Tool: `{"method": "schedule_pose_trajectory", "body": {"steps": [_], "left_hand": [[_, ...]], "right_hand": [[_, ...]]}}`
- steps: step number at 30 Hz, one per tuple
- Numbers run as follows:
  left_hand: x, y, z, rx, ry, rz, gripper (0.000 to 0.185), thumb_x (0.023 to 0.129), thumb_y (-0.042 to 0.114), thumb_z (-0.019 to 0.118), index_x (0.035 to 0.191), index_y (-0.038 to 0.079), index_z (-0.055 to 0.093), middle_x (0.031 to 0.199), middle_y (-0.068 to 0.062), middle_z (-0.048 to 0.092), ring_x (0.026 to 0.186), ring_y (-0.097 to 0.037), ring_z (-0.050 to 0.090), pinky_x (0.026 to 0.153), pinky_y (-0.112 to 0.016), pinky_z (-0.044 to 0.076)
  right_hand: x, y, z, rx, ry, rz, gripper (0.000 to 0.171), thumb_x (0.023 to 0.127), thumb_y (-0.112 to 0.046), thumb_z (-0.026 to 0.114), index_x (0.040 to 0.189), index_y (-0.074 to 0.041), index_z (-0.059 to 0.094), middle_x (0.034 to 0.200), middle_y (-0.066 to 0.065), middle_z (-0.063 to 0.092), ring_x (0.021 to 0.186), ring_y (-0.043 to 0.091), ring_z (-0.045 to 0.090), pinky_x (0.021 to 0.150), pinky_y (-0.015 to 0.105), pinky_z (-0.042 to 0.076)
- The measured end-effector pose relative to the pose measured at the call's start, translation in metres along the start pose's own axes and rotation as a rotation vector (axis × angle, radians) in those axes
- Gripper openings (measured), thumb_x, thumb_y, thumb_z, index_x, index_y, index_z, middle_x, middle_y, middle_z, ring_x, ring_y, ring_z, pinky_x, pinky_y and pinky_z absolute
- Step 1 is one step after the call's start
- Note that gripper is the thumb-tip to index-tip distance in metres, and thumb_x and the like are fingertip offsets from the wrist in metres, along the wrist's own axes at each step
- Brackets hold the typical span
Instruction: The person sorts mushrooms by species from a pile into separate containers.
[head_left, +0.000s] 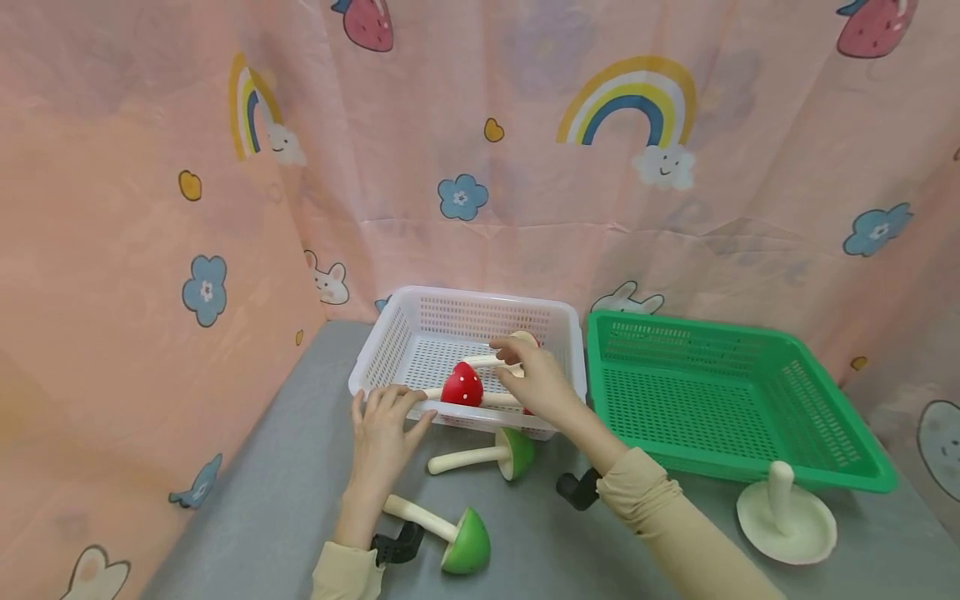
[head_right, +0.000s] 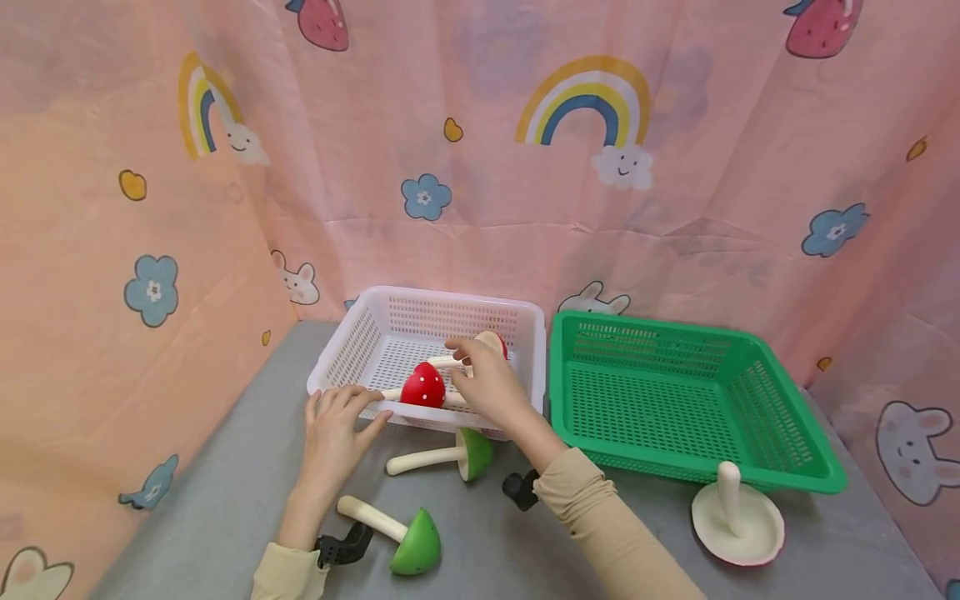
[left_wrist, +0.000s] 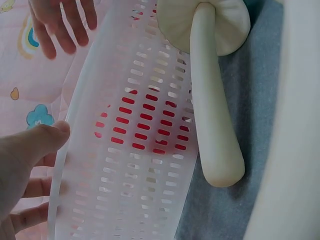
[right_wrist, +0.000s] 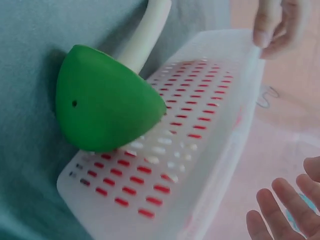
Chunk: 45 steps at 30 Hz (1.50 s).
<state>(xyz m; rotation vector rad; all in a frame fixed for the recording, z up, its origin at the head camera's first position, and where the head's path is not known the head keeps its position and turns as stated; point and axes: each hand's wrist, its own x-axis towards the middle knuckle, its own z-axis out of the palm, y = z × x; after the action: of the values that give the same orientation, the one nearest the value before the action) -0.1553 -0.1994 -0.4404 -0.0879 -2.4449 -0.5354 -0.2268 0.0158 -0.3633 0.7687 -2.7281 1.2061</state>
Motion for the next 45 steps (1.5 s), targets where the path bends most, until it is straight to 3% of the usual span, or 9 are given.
{"method": "schedule_pose_trajectory", "body": {"steps": [12,20,30,33,38,45], "left_hand": [[0.000,0.000,0.001,-0.007,-0.001,0.004,0.023,0.079,0.029,0.079,0.098,0.018,0.072,0.103,-0.004,0.067,0.105,-0.028,0.055,0.108,-0.063,0.027],[-0.001,0.001,0.000,-0.007,-0.009,-0.006,0.023,0.080,0.029,0.078,0.099,0.018,0.072,0.104,-0.005,0.067,0.106,-0.029,0.055,0.108,-0.063,0.026],[-0.001,0.000,0.001,-0.003,-0.017,-0.010,0.023,0.080,0.031,0.078,0.099,0.019,0.072,0.104,-0.004,0.067,0.107,-0.028,0.055,0.109,-0.062,0.025],[-0.001,0.000,0.000,-0.008,-0.012,-0.008,0.023,0.080,0.030,0.078,0.099,0.018,0.072,0.104,-0.005,0.067,0.107,-0.029,0.054,0.109,-0.062,0.025],[-0.002,-0.001,-0.001,-0.007,-0.010,-0.009,0.023,0.080,0.029,0.078,0.099,0.018,0.072,0.104,-0.005,0.067,0.107,-0.030,0.055,0.109,-0.063,0.024],[-0.002,0.001,0.000,-0.008,-0.019,-0.015,0.023,0.080,0.030,0.078,0.099,0.019,0.072,0.105,-0.005,0.067,0.108,-0.029,0.054,0.109,-0.062,0.024]], "right_hand": [[-0.044,0.000,-0.035,0.012,0.125,0.017,0.034,0.090,-0.010,0.062,0.125,-0.008,0.061,0.114,0.011,0.068,0.105,0.026,0.064,0.094,0.049,0.052],[-0.071,0.002,-0.046,-0.059,0.194,0.022,0.035,0.089,-0.009,0.063,0.124,-0.012,0.062,0.117,0.007,0.067,0.105,0.023,0.064,0.084,0.044,0.054],[-0.104,0.012,-0.056,-0.145,0.314,0.016,0.038,0.087,-0.005,0.067,0.124,-0.012,0.062,0.115,0.005,0.067,0.104,0.023,0.064,0.081,0.045,0.056],[-0.116,0.020,-0.060,-0.160,0.347,0.017,0.037,0.088,-0.005,0.066,0.124,-0.013,0.062,0.114,0.002,0.067,0.104,0.018,0.063,0.083,0.034,0.053],[-0.134,0.033,-0.069,-0.154,0.405,0.036,0.038,0.089,-0.007,0.065,0.126,-0.018,0.061,0.113,-0.001,0.067,0.102,-0.003,0.056,0.084,0.008,0.041],[-0.157,0.046,-0.081,-0.138,0.529,-0.013,0.042,0.086,0.005,0.065,0.124,-0.014,0.063,0.106,0.004,0.067,0.102,-0.017,0.048,0.086,-0.001,0.035]]}}
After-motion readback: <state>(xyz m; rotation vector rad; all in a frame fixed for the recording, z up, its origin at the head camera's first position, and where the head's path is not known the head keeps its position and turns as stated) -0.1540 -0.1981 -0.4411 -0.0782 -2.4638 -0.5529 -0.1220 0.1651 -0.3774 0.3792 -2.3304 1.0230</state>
